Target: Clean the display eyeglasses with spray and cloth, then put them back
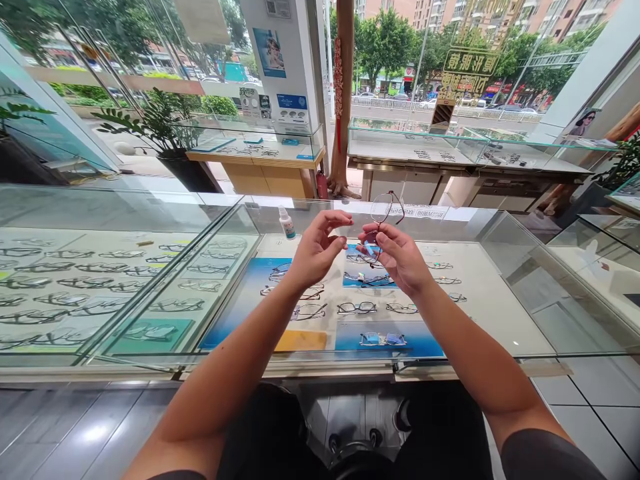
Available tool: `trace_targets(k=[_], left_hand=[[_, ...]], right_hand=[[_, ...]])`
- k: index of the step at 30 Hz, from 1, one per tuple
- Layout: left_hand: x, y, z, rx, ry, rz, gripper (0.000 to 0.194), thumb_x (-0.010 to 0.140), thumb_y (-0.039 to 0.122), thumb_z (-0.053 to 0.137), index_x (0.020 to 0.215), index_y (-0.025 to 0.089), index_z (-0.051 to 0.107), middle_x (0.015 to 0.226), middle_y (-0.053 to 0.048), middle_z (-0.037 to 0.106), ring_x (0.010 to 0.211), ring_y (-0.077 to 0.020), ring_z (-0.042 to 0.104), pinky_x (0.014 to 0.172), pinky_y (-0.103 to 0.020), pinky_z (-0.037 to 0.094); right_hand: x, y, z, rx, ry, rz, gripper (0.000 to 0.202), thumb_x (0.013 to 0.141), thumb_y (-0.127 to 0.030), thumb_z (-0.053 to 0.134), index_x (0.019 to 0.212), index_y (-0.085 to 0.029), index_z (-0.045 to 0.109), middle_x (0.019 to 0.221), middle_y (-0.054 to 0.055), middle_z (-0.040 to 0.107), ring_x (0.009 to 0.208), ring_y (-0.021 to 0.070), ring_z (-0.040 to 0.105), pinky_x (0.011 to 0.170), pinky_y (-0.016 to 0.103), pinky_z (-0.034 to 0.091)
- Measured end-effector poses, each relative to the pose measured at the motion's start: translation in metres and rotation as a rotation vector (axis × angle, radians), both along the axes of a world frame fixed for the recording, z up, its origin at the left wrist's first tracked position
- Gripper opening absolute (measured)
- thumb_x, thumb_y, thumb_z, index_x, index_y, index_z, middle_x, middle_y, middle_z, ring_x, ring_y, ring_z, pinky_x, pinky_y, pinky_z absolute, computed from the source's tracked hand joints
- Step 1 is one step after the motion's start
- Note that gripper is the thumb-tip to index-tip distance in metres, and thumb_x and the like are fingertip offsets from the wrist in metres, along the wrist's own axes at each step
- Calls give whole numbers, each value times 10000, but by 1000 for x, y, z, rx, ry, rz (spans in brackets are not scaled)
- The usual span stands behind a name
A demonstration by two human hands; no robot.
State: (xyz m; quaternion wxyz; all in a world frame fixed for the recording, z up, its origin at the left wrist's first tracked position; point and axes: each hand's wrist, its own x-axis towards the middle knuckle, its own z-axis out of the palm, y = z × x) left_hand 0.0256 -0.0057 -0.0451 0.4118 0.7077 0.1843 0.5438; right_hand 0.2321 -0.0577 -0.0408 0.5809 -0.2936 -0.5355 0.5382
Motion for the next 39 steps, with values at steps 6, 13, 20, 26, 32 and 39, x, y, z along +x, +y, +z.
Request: trace_targets(k=[6,13,20,26,32,39], left_hand=[[4,-9,-1,141,104,80,384,932,118,639,1272,294,616,1436,-123,583,1304,-283,622,855,-383,619],[5,-10,-4,255,168,84,464,893,30,606,1270,293,548,1453,-135,531,1303,-287,601,851,-400,622],[7,-9,-9,386,221,165,407,891,-2,590,1175,272,491,1291,-105,512,1182,-244,595,879,-402,616],[7,-8,-12,507,290,217,424,892,-16,563,1181,278,466,1282,-105,514,1173,-243,579,933,-423,596],[8,-10,-12,595,367,284,404,892,-17,550,1155,281,476,1243,-88,548,1096,-237,589,932,-425,570],[8,-13,-13,643,399,286,464,869,-56,503,1181,287,482,1244,-89,542,1117,-241,597,960,-436,568]], right_hand=[[0,-2,6,-46,64,28,433,860,-644,882,1117,-306,795,1159,64,797,1236,275,728,1156,559,638],[0,-2,6,-56,104,57,408,871,-631,886,1104,-305,809,1107,49,797,1193,249,741,1178,558,627],[0,0,3,-58,86,54,464,881,-671,853,1143,-295,780,1157,58,797,1269,272,711,1123,562,652],[-2,-1,3,-78,112,64,473,861,-670,873,1120,-285,777,1133,53,798,1237,269,721,1124,568,653],[-1,0,1,-77,73,44,506,871,-710,833,1162,-302,763,1199,60,797,1286,279,711,1144,584,637],[-2,1,-1,-77,71,42,500,864,-722,831,1154,-320,769,1214,60,802,1270,285,719,1122,592,645]])
